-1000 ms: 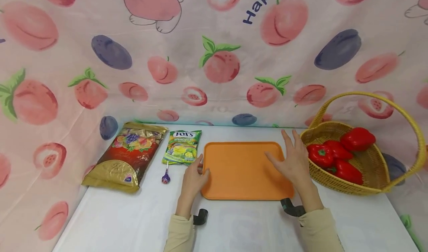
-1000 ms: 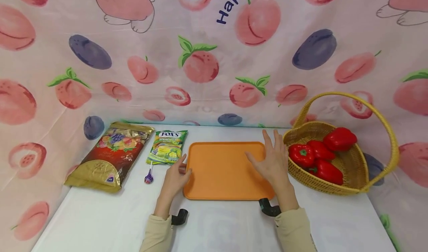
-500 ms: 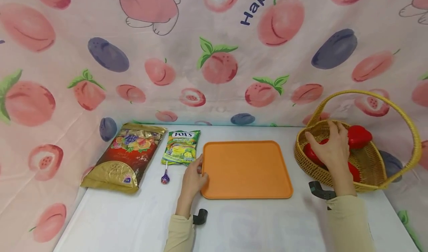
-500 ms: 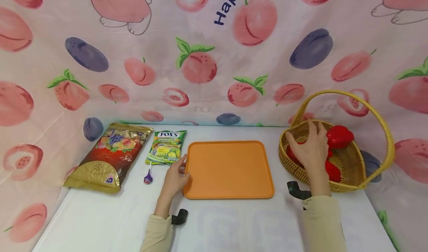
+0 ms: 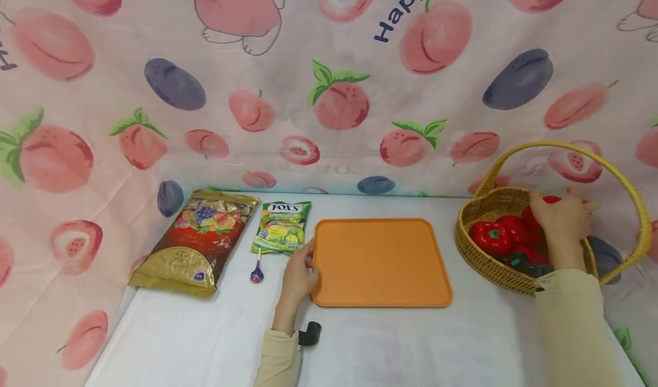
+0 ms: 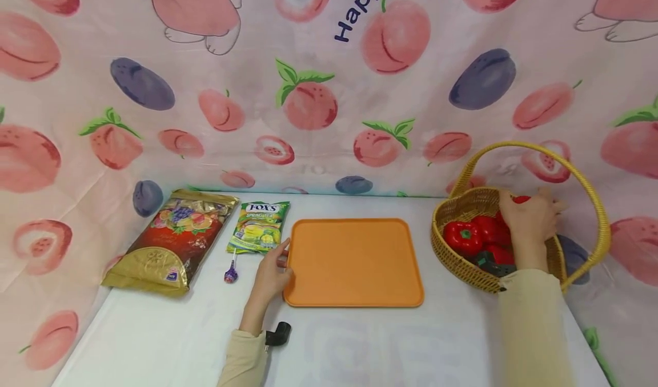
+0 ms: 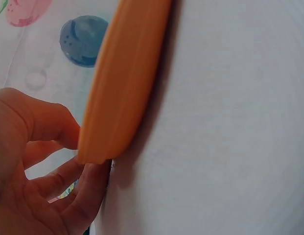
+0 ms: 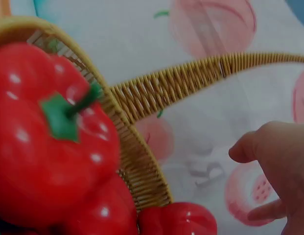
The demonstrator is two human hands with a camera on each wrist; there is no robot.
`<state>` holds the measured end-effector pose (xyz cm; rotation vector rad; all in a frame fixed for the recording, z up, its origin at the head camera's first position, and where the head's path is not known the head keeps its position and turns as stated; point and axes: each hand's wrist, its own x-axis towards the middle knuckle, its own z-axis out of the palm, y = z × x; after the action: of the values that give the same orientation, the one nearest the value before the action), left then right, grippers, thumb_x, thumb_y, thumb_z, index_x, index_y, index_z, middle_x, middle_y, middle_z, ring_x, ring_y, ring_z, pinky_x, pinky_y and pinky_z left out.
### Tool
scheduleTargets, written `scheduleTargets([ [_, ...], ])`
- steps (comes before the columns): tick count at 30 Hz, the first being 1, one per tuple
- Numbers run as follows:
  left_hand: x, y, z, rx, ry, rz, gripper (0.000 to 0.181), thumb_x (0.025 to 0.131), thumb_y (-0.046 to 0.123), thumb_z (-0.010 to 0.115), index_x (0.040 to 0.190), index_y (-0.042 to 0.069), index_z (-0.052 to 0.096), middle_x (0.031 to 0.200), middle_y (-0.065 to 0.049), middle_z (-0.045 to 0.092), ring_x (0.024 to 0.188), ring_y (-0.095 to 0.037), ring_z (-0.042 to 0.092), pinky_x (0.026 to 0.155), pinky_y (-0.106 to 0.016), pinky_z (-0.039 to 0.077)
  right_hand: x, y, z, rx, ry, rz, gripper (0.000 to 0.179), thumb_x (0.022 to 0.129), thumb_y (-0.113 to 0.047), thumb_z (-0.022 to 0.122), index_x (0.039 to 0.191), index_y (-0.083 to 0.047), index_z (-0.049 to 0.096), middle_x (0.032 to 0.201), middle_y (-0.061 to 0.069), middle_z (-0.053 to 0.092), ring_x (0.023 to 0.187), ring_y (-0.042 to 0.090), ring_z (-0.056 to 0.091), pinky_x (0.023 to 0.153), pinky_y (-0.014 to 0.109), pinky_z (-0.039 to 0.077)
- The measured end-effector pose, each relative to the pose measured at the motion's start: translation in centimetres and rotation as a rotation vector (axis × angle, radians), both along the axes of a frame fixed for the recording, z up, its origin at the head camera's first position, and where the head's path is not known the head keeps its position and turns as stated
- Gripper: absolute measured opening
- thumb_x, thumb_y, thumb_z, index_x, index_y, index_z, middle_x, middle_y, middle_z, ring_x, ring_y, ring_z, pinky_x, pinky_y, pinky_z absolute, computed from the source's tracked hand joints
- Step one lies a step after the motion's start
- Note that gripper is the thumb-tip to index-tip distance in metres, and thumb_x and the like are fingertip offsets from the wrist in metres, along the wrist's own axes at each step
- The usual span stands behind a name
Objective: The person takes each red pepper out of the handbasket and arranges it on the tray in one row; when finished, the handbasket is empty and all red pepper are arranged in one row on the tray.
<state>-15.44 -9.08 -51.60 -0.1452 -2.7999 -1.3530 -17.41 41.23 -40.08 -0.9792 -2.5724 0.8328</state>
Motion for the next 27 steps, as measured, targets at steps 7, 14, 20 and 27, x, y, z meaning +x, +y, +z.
scheduleTargets([
  [7, 0.0, 0.2, -0.1, 0.016, -0.029, 0.003, 0.069, 0.077, -0.006, 0.066, 0.143, 0.006, 0.051, 0.109, -0.01, 0.06, 0.082, -0.017, 0.054, 0.072, -0.032, 0.045, -0.2, 2.7, 0.0, -0.039, -0.133, 0.016, 0.095, 0.09, -0.057, 0.041, 0.142, 0.02, 0.023, 0.136, 0.051, 0.012, 0.126, 0.064, 0.019, 0.094, 0.072, 0.026],
  [14, 0.0, 0.3, -0.2, 0.018, -0.036, 0.011, 0.069, 0.076, -0.007, 0.065, 0.142, 0.006, 0.053, 0.108, -0.009, 0.059, 0.082, -0.017, 0.053, 0.071, -0.032, 0.045, -0.2, 3.8, -0.3, -0.066, -0.213, 0.04, 0.096, 0.09, -0.059, 0.043, 0.134, 0.024, 0.028, 0.129, 0.052, 0.015, 0.117, 0.066, 0.026, 0.085, 0.07, 0.031],
  [20, 0.0, 0.3, -0.2, 0.0, -0.038, 0.021, 0.067, 0.077, -0.005, 0.066, 0.141, 0.007, 0.053, 0.107, -0.009, 0.058, 0.081, -0.016, 0.052, 0.07, -0.031, 0.043, -0.4, 4.2, -0.3, -0.066, -0.31, 0.035, 0.102, 0.089, -0.061, 0.042, 0.128, 0.032, 0.025, 0.123, 0.052, 0.021, 0.106, 0.065, 0.034, 0.08, 0.065, 0.036],
  [27, 0.1, 0.3, 0.0, -0.014, -0.039, 0.035, 0.067, 0.077, -0.005, 0.067, 0.141, 0.008, 0.053, 0.108, -0.009, 0.058, 0.082, -0.017, 0.052, 0.07, -0.031, 0.043, -0.5, 3.6, -0.4, -0.005, -0.243, 0.035, 0.098, 0.088, -0.059, 0.045, 0.13, 0.028, 0.031, 0.129, 0.05, 0.027, 0.115, 0.066, 0.036, 0.084, 0.068, 0.037],
])
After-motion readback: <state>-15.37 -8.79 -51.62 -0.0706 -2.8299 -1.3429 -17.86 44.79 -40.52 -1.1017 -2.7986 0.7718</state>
